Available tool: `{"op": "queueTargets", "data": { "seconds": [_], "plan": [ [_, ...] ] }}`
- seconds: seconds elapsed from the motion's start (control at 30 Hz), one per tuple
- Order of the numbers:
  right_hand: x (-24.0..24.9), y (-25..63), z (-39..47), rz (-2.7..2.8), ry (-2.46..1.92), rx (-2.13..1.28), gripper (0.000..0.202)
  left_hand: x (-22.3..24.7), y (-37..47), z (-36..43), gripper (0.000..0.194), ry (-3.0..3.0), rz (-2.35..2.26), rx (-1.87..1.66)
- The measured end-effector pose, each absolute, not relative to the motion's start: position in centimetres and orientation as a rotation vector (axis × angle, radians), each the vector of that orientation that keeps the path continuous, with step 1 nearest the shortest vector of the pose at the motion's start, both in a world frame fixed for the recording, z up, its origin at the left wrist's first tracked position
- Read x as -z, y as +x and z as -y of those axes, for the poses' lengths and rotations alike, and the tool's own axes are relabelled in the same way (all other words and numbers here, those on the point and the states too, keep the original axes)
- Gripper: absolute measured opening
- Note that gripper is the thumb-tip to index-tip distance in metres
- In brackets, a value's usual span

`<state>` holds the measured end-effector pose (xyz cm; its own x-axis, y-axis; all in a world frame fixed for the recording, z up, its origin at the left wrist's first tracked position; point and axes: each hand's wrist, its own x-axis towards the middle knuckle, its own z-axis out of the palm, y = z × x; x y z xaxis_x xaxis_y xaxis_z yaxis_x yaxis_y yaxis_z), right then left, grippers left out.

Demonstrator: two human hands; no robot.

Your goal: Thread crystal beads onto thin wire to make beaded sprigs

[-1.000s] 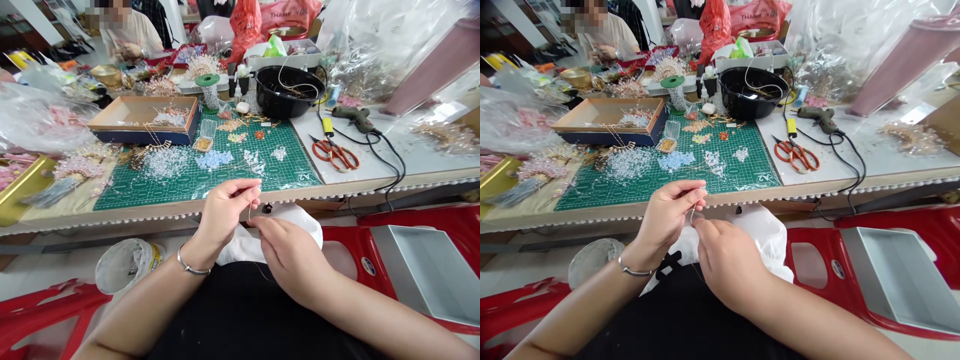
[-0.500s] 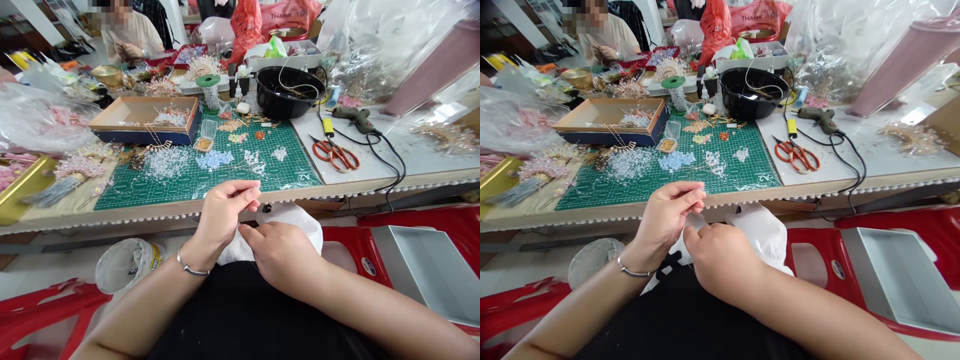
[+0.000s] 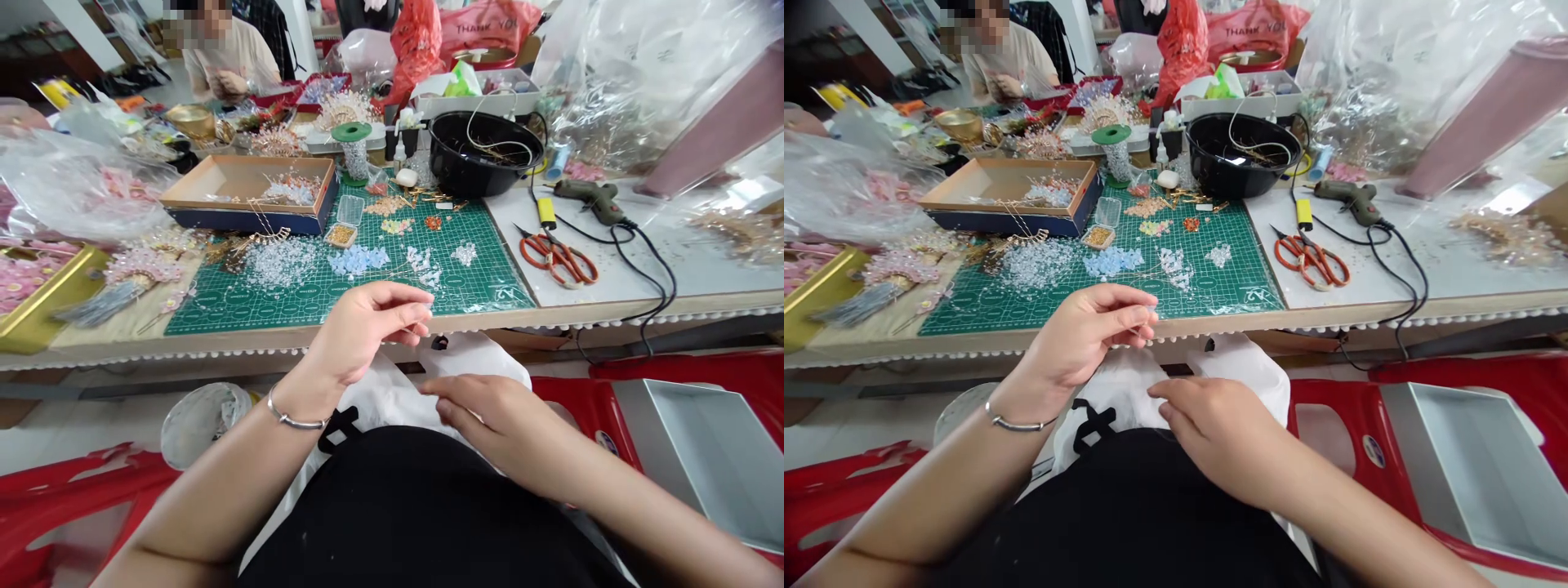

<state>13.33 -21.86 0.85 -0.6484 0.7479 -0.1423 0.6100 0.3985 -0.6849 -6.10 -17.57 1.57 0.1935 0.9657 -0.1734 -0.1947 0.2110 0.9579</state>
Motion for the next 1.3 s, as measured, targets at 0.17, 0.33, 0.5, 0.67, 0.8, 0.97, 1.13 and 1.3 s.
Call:
{"op": "queueTargets", "data": {
  "seconds": [0.17, 0.33, 0.5, 0.67, 0.8, 0.97, 1.13, 1.3],
  "plan": [
    [-2.5, 15.0, 20.4, 2.029, -1.355, -1.055, 0.028, -2.1, -5.2, 18.7, 0.021, 1.1, -0.935, -0.811],
    [-2.8, 14.5, 20.3, 1.874, -1.318, -1.196, 0.015, -2.4, -4.1, 19.4, 0.045, 1.063, -0.904, -0.777],
    [-2.2, 14.5, 21.2, 1.723, -1.352, -1.222, 0.009, -2.8, -4.5, 20.2, 0.051, 1.001, -0.934, -0.755],
    [-1.2, 15.7, 22.3, 1.68, -1.343, -1.074, 0.009, -2.5, -5.4, 20.9, 0.036, 1.156, -1.055, -0.589],
    [-0.6, 16.1, 22.8, 1.632, -1.291, -1.138, 0.011, -2.6, -5.5, 21.5, 0.014, 1.576, -1.194, -0.614],
    [-1.0, 15.8, 22.9, 1.209, -1.093, -1.824, 0.027, -3.8, -5.2, 22.7, 0.018, 2.108, -1.166, -0.643],
    [-1.6, 15.3, 23.4, 1.119, -1.02, -1.939, 0.019, -4.0, -5.1, 23.8, 0.021, 2.266, -1.126, -0.6],
    [-1.7, 14.9, 23.9, 1.097, -1.073, -1.744, 0.017, -3.7, -5.7, 25.1, 0.018, 2.428, -1.232, -0.783]
  ]
}}
